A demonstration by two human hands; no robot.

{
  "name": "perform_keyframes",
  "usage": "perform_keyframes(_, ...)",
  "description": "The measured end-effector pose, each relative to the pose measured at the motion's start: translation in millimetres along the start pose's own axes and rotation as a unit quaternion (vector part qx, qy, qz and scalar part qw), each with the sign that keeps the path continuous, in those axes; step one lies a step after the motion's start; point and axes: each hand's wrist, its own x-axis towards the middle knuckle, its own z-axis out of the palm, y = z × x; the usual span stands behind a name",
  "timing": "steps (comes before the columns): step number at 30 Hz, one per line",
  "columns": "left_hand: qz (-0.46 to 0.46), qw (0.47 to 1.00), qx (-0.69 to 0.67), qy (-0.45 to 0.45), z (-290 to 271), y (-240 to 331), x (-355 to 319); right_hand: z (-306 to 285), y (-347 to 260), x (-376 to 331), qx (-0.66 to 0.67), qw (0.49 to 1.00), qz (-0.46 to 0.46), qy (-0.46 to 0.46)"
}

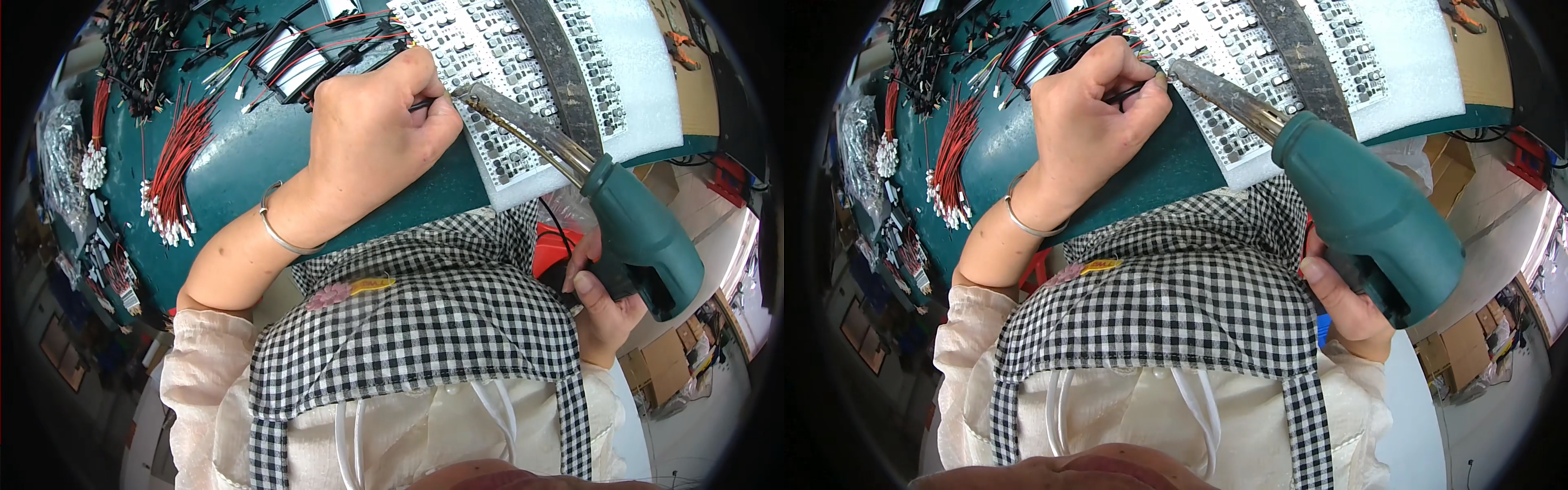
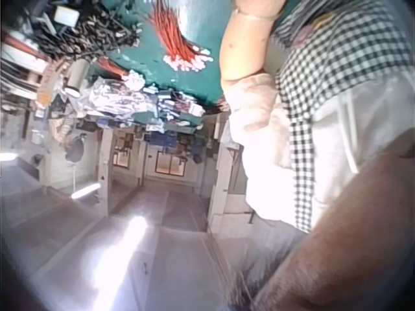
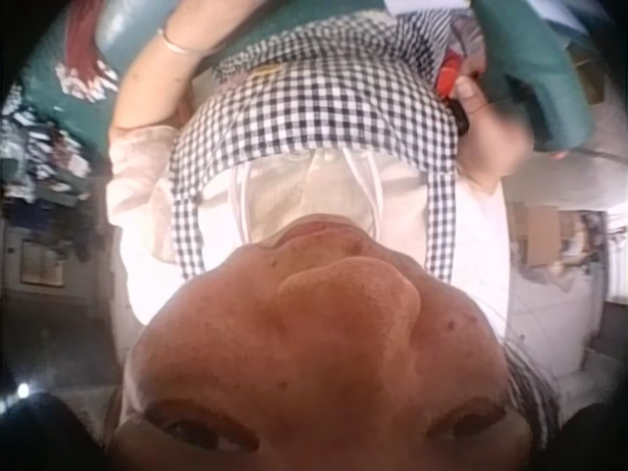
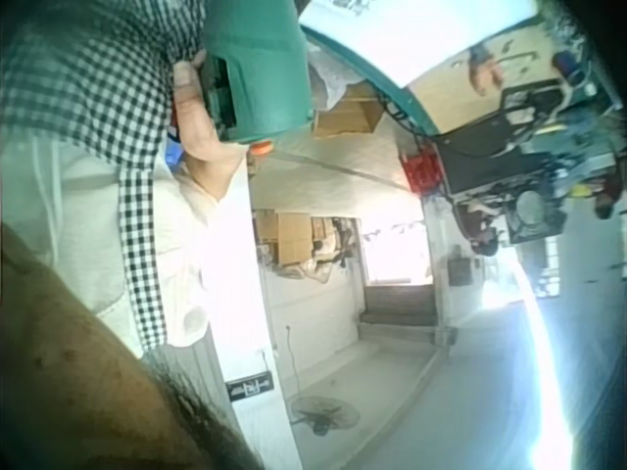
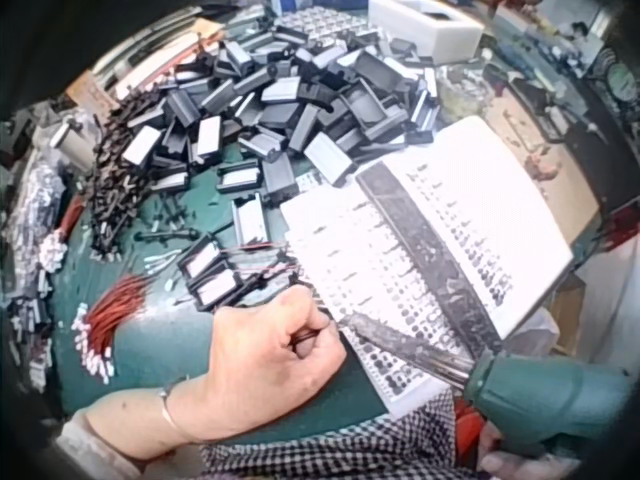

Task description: The person sits at a workbench and uses a soldering iron to attach wires to small electronic components. They repeatedly pick up a component, apply heat and solder to the connection points, and place the finished unit on a white foam tray.

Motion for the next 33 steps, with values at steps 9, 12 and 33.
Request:
perform_keyframes(9,0.004,1.000,0.000,0.002,0,0,0,-11,-7,6,0.045,0.998,-0.026,0.022)
perform_keyframes(12,0.006,1.000,0.003,-0.002,0,1,2,-11,-9,6,0.052,0.998,-0.028,0.033)
perform_keyframes(33,-0.027,0.999,-0.030,-0.035,-4,1,1,-14,0,-3,0.058,0.997,-0.028,0.044)
